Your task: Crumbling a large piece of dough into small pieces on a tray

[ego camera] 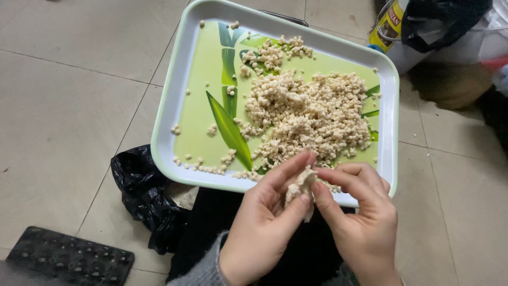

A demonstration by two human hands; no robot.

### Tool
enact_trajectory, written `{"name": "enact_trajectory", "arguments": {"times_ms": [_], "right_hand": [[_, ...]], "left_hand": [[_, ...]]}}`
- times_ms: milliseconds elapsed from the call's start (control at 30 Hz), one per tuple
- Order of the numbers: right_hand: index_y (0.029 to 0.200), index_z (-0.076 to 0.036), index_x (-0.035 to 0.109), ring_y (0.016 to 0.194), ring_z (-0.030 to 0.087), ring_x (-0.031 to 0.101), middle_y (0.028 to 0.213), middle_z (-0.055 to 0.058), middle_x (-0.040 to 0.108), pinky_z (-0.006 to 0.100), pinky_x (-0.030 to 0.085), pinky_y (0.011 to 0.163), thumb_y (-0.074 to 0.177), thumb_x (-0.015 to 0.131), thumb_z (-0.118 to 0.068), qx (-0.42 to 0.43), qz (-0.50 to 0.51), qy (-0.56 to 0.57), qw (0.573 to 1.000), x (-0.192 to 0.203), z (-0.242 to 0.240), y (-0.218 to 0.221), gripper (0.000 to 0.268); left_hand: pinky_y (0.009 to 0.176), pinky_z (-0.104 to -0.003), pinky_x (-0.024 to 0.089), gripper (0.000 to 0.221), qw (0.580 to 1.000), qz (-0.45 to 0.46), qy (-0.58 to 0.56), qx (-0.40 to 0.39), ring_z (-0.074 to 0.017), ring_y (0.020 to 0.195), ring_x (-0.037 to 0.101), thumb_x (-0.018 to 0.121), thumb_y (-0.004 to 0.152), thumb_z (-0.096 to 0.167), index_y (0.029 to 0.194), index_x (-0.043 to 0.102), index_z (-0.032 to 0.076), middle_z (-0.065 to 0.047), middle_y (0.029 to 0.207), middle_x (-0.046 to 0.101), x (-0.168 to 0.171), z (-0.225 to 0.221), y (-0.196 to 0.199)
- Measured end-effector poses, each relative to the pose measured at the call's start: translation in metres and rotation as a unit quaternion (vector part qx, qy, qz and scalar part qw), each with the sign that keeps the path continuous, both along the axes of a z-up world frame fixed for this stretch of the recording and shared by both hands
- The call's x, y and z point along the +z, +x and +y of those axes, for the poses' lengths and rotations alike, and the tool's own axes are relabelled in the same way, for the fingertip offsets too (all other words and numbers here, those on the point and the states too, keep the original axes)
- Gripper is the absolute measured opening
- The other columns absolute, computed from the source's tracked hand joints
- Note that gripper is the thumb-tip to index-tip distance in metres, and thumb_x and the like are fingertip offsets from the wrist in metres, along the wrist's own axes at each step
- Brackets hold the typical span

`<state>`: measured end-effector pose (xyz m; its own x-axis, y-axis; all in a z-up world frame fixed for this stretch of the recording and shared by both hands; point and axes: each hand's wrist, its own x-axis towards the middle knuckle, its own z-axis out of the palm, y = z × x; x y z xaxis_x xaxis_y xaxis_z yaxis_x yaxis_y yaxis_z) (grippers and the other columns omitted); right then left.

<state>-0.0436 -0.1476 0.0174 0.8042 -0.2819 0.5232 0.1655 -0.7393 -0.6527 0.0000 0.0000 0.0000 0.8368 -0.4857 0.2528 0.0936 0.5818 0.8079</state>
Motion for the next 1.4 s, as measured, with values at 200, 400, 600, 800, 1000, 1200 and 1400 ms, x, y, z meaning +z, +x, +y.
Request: {"name": "enact_trajectory", "arguments": {"times_ms": [200, 400, 600, 800, 1000, 1200, 1400], "right_hand": [[0.1, -0.002, 0.073, 0.093, 0.018, 0.055, 0.105, 0.007, 0.066, 0.031, 0.046, 0.09, 0.095, 0.071, -0.004, -0.057, -0.052, -0.008, 0.997, -0.01, -0.018, 0.003, 0.006], [0.112, -0.004, 0.072, 0.103, 0.025, 0.051, 0.095, 0.007, 0.067, 0.038, 0.041, 0.097, 0.11, 0.059, -0.022, -0.13, 0.007, -0.055, 0.99, -0.028, -0.06, 0.018, 0.022], [0.09, -0.01, 0.078, 0.073, 0.019, 0.061, 0.074, 0.001, 0.073, 0.04, 0.033, 0.106, 0.106, 0.06, -0.042, -0.094, 0.025, -0.164, 0.982, -0.023, -0.078, 0.037, 0.041], [0.11, -0.015, 0.082, 0.094, 0.014, 0.068, 0.112, -0.001, 0.08, 0.037, 0.04, 0.101, 0.092, 0.076, -0.015, -0.069, -0.009, -0.134, 0.989, -0.021, -0.066, 0.032, 0.019], [0.116, 0.005, 0.072, 0.104, 0.024, 0.059, 0.134, 0.016, 0.059, 0.038, 0.057, 0.081, 0.111, 0.058, -0.004, -0.186, -0.002, 0.061, 0.981, -0.01, -0.071, 0.023, 0.018], [0.104, 0.001, 0.076, 0.136, 0.035, 0.051, 0.14, 0.016, 0.065, 0.055, 0.047, 0.104, 0.112, 0.06, -0.032, -0.213, 0.012, 0.0, 0.977, -0.028, -0.085, 0.028, 0.037], [0.162, 0.002, 0.034, 0.136, 0.036, 0.055, 0.154, 0.028, 0.05, 0.055, 0.046, 0.112, 0.111, 0.056, -0.016, -0.191, 0.182, 0.314, 0.912, -0.023, -0.134, 0.059, 0.058]], "left_hand": [[0.098, -0.025, 0.056, 0.059, 0.998, -0.004, 0.052, -0.025, -0.0204, 0.126, 0.068, 0.055, 0.092, -0.004, 0.15, 0.051, -0.004, -0.019, 0.145, 0.068, 0.001, 0.003, -0.006], [0.075, -0.021, 0.052, 0.058, 0.998, 0.056, 0.016, 0.026, -0.0173, 0.09, 0.064, 0.039, 0.088, -0.013, 0.14, 0.064, -0.005, -0.019, 0.123, 0.075, 0.015, 0.036, 0.002], [0.055, -0.027, 0.07, 0.035, 0.883, -0.15, 0.195, 0.399, -0.0213, 0.065, 0.071, 0.051, 0.093, -0.001, 0.126, 0.063, -0.005, -0.017, 0.105, 0.071, 0.046, 0.108, 0.036], [0.065, -0.036, 0.063, 0.039, 0.72, -0.166, 0.478, 0.475, -0.0267, 0.084, 0.077, 0.056, 0.102, 0.031, 0.123, 0.073, 0.002, -0.017, 0.119, 0.076, 0.029, 0.14, 0.068], [0.087, -0.037, 0.064, 0.057, 0.782, -0.06, 0.509, 0.353, -0.0252, 0.112, 0.077, 0.043, 0.101, 0.045, 0.138, 0.063, 0.007, -0.013, 0.131, 0.075, 0.034, 0.144, 0.088], [0.086, -0.037, 0.068, 0.066, 0.717, -0.14, 0.629, 0.265, -0.0205, 0.099, 0.078, 0.032, 0.104, 0.056, 0.144, 0.055, 0.008, -0.013, 0.127, 0.07, 0.034, 0.132, 0.112], [0.07, -0.029, 0.068, 0.054, 0.736, -0.142, 0.604, 0.272, -0.0132, 0.074, 0.07, 0.042, 0.105, 0.05, 0.137, 0.061, 0.012, -0.004, 0.105, 0.067, 0.022, 0.119, 0.133]]}}
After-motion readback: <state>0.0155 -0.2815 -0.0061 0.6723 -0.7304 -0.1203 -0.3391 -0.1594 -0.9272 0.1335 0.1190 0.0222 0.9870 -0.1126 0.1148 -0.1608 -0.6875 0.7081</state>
